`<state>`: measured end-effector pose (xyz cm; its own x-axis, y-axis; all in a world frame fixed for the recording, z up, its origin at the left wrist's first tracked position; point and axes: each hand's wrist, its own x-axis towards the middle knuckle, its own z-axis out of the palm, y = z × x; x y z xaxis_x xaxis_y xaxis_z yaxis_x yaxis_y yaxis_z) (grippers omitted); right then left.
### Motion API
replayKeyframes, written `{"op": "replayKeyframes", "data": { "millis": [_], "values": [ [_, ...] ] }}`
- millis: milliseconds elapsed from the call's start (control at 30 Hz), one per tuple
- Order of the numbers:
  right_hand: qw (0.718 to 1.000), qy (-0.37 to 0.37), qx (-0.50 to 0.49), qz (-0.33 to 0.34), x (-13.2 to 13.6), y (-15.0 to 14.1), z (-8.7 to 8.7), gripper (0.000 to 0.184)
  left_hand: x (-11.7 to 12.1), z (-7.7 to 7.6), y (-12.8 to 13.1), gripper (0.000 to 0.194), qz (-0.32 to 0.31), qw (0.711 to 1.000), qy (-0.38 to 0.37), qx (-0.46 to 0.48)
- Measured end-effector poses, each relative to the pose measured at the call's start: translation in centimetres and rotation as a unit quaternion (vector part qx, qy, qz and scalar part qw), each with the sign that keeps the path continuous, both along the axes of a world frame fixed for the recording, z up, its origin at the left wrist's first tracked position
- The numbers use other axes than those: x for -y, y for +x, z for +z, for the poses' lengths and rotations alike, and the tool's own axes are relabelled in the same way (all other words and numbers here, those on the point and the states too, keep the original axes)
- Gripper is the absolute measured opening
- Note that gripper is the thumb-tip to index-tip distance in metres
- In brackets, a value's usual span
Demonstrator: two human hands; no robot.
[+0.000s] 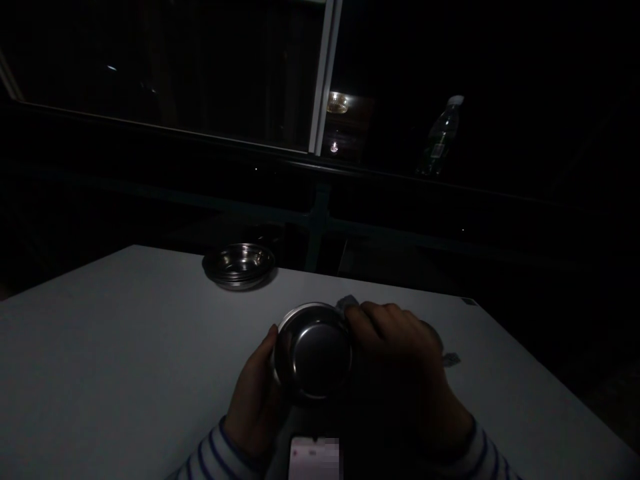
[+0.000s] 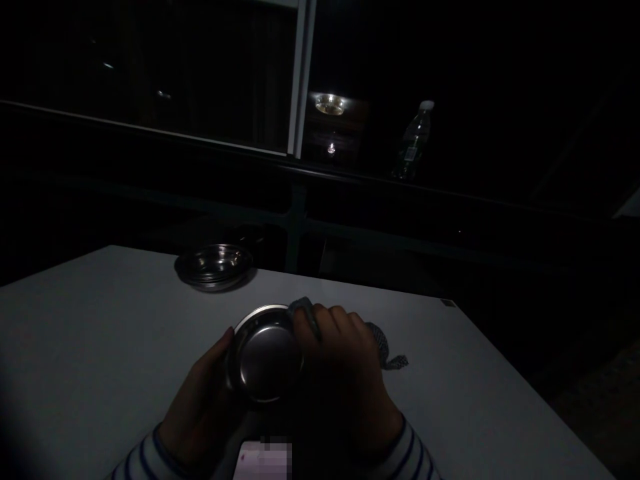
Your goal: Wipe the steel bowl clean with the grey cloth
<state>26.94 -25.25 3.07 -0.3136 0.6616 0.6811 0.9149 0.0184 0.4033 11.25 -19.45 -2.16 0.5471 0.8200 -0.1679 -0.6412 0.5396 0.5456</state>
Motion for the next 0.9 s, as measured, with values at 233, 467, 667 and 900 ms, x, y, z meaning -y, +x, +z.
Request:
{"op": "replayKeyframes", "data": {
  "millis": [233,467,667,900],
  "values": [
    [0.992,-0.082,-0.086,0.041,-0.4,-0.8,-1.6,0.031,-1.1,1.4,0.6,0.034,0.013,0.998,-0.043,-0.035],
    [0.984,-0.153,-0.094,0.021,-0.5,-0.3,-2.0,0.030,-1.2,0.6,0.8,0.032,0.001,0.994,-0.085,-0.068],
    [0.992,-0.082,-0.057,0.084,-1.4,-1.6,-5.2,0.025,-0.9,0.2,0.5,0.028,0.049,0.990,-0.095,-0.094],
    [0.991,-0.093,-0.075,0.053,-1.3,-1.8,-4.7,0.022,-0.6,0.0,0.8,0.030,0.005,0.994,-0.094,-0.052]
  ]
}}
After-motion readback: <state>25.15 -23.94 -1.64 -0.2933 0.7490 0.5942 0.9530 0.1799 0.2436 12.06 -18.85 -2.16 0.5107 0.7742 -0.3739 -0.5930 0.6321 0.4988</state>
